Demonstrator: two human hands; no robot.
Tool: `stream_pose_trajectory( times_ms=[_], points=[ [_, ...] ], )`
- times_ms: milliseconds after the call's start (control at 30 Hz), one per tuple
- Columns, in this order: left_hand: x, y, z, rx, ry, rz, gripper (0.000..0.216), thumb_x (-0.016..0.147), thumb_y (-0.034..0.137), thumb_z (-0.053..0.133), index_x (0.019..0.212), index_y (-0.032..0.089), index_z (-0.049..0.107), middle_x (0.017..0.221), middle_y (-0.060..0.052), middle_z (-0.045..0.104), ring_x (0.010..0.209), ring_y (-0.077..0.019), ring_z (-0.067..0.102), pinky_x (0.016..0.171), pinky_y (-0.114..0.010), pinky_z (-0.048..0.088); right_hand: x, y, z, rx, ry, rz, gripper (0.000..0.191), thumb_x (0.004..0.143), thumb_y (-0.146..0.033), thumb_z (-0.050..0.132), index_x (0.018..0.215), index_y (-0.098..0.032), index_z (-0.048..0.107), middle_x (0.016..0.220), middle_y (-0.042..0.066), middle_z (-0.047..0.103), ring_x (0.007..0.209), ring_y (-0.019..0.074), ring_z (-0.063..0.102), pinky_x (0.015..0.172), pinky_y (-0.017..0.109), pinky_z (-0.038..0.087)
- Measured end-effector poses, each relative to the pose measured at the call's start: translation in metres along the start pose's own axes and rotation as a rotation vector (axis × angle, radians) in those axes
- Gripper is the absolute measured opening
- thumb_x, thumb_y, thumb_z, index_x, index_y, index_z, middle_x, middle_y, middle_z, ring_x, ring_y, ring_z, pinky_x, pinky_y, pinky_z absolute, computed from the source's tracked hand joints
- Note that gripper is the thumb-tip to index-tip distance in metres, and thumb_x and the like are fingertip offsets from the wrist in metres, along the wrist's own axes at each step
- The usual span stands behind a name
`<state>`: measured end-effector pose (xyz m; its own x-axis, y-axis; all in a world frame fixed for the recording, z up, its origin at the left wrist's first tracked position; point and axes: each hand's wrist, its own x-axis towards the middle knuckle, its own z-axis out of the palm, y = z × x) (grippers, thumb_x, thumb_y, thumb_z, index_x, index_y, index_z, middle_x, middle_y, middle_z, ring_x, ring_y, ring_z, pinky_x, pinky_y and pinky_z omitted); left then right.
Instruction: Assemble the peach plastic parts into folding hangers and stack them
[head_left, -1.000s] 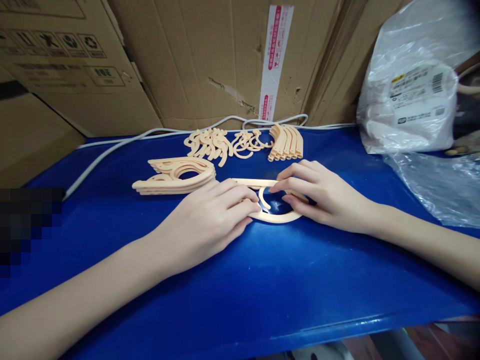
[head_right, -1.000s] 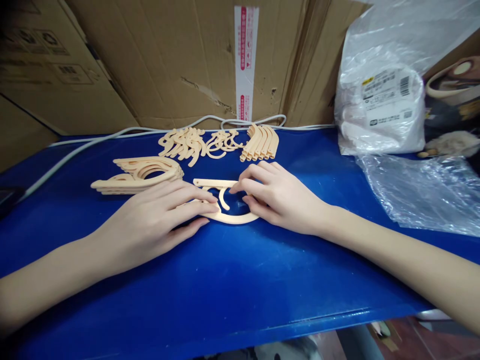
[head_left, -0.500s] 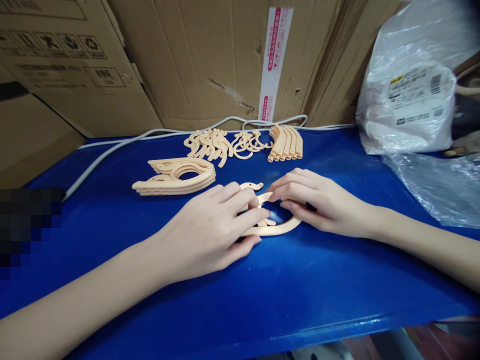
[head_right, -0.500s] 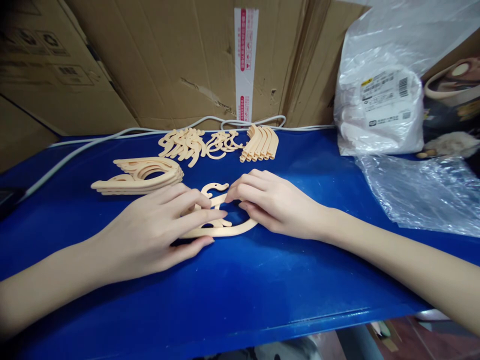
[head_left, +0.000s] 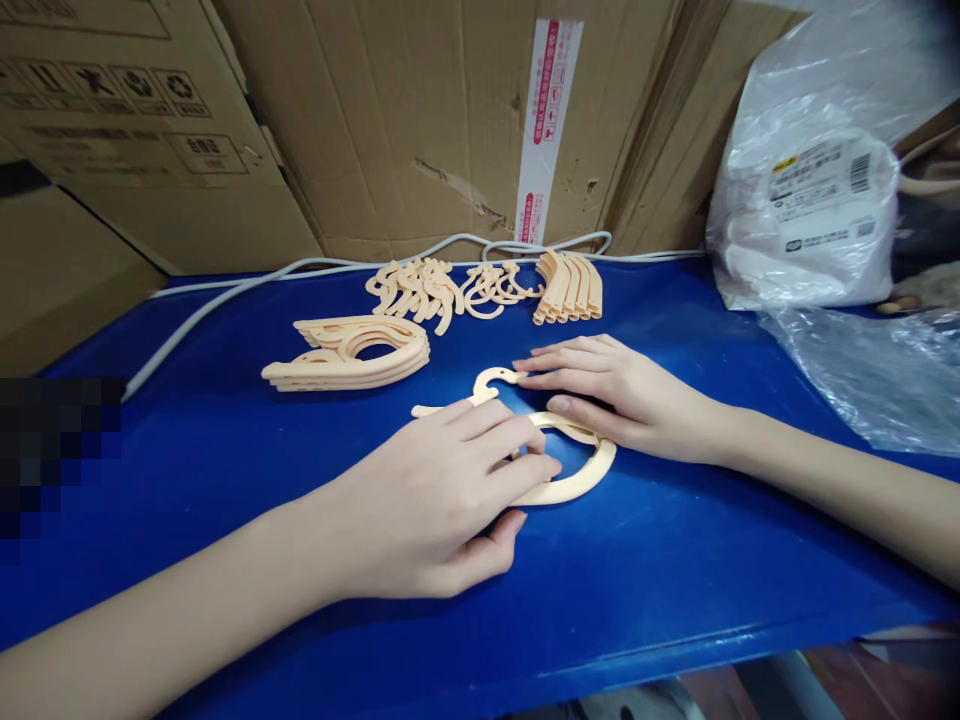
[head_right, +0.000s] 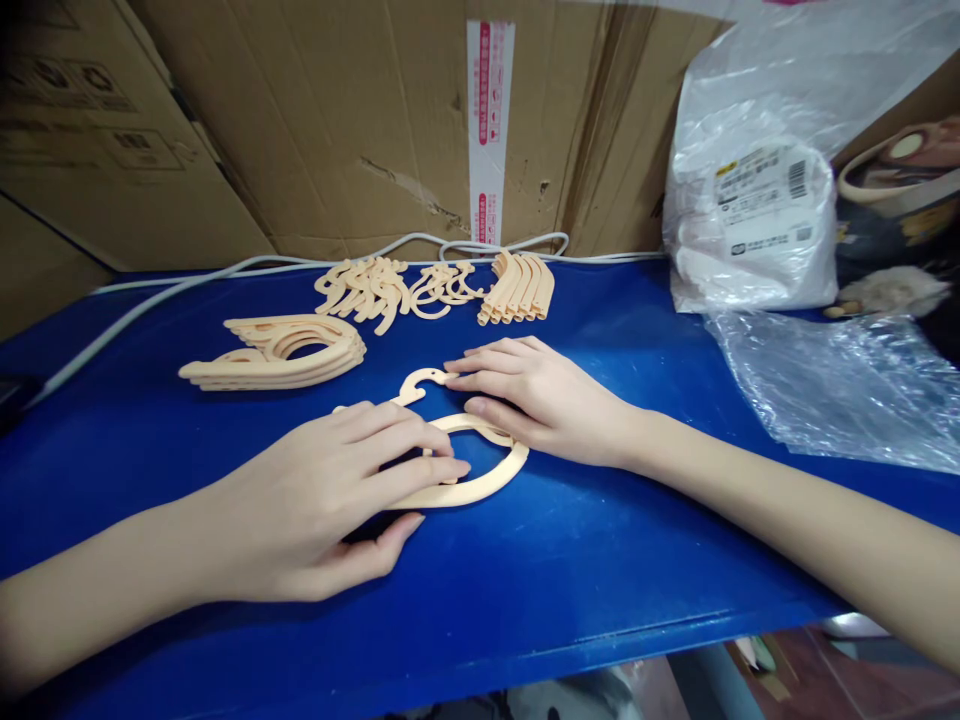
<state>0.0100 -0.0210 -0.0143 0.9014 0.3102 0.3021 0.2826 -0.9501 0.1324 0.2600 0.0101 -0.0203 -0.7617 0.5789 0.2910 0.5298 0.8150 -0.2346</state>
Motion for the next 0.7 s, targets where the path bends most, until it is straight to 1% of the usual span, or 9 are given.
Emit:
stream_pose_trajectory(
  times_ms=[67,133,200,300,400,533,600,667,700],
  points=[
    [0.0,0.002,0.0,-0.001,-0.006,0.008,0.024,0.093,0.017,0.051,0.112,0.014,0.066,0.109,-0.007,0.068,0.1,-0.0225,0.057,0.093,-0.036,0.044,0.0,0.001,0.0,-0.028,0.054,0.033,0.029,0.103,-0.03,0.046,0.123,-0.021,0.066,0.12,0.009,0.072,0.112,0.023,0.063,0.096,0.042,0.045],
    [-0.001,0.003,0.001,-0.005,-0.01,0.012,0.026,0.094,0.016,0.049,0.113,0.013,0.066,0.109,-0.007,0.068,0.102,-0.0228,0.057,0.093,-0.036,0.044,0.0,0.004,0.0,-0.077,0.102,0.07,0.027,0.1,-0.033,0.053,0.118,-0.02,0.068,0.11,0.009,0.072,0.101,0.0231,0.064,0.089,0.04,0.046],
    [-0.001,0.003,0.001,-0.01,-0.013,0.01,0.026,0.095,0.015,0.048,0.113,0.013,0.067,0.109,-0.007,0.068,0.102,-0.0229,0.057,0.092,-0.036,0.044,-0.001,0.007,0.0,-0.108,0.129,0.084,0.025,0.097,-0.035,0.059,0.113,-0.019,0.07,0.107,0.01,0.07,0.099,0.0234,0.064,0.088,0.04,0.046],
    [-0.001,0.002,0.0,-0.025,-0.012,0.011,0.026,0.095,0.014,0.048,0.113,0.012,0.067,0.108,-0.008,0.068,0.1,-0.0227,0.058,0.091,-0.036,0.045,-0.002,0.008,0.0,-0.069,0.143,0.113,0.015,0.096,-0.031,0.061,0.099,-0.02,0.071,0.103,0.008,0.069,0.098,0.0227,0.063,0.089,0.041,0.046],
    [-0.001,0.001,-0.001,-0.029,-0.019,-0.001,0.027,0.095,0.014,0.049,0.114,0.012,0.067,0.11,-0.008,0.068,0.099,-0.0233,0.059,0.086,-0.038,0.046,0.0,0.005,-0.004,0.117,0.202,0.255,0.013,0.093,-0.032,0.062,0.089,-0.021,0.066,0.093,0.006,0.07,0.09,0.0218,0.064,0.084,0.039,0.048],
    [-0.001,0.0,-0.002,-0.029,-0.036,-0.012,0.028,0.094,0.014,0.049,0.116,0.012,0.066,0.111,-0.009,0.067,0.101,-0.0246,0.058,0.085,-0.039,0.045,0.002,0.008,-0.01,0.533,0.431,0.521,0.015,0.091,-0.034,0.06,0.086,-0.021,0.062,0.087,0.004,0.069,0.085,0.0209,0.066,0.082,0.037,0.053],
    [-0.001,0.0,-0.002,-0.035,-0.043,-0.014,0.028,0.094,0.013,0.049,0.117,0.013,0.066,0.111,-0.009,0.067,0.1,-0.0244,0.058,0.084,-0.039,0.045,0.002,0.016,-0.012,0.686,0.529,0.581,0.014,0.093,-0.032,0.053,0.088,-0.021,0.06,0.09,0.005,0.069,0.086,0.0201,0.067,0.083,0.037,0.054],
    [-0.002,0.0,-0.002,-0.038,-0.041,-0.013,0.028,0.093,0.013,0.049,0.116,0.013,0.066,0.111,-0.008,0.067,0.099,-0.0239,0.058,0.083,-0.038,0.045,0.001,0.023,-0.013,0.803,0.559,0.628,0.015,0.095,-0.032,0.051,0.093,-0.021,0.061,0.091,0.006,0.067,0.082,0.018,0.066,0.079,0.035,0.055],
    [-0.002,0.0,-0.002,-0.036,-0.041,-0.011,0.028,0.093,0.013,0.05,0.115,0.013,0.066,0.111,-0.008,0.067,0.099,-0.0238,0.058,0.083,-0.038,0.045,0.001,0.025,-0.014,0.85,0.574,0.65,0.015,0.095,-0.031,0.051,0.096,-0.021,0.062,0.089,0.005,0.066,0.076,0.0161,0.064,0.075,0.033,0.054]
  ],
)
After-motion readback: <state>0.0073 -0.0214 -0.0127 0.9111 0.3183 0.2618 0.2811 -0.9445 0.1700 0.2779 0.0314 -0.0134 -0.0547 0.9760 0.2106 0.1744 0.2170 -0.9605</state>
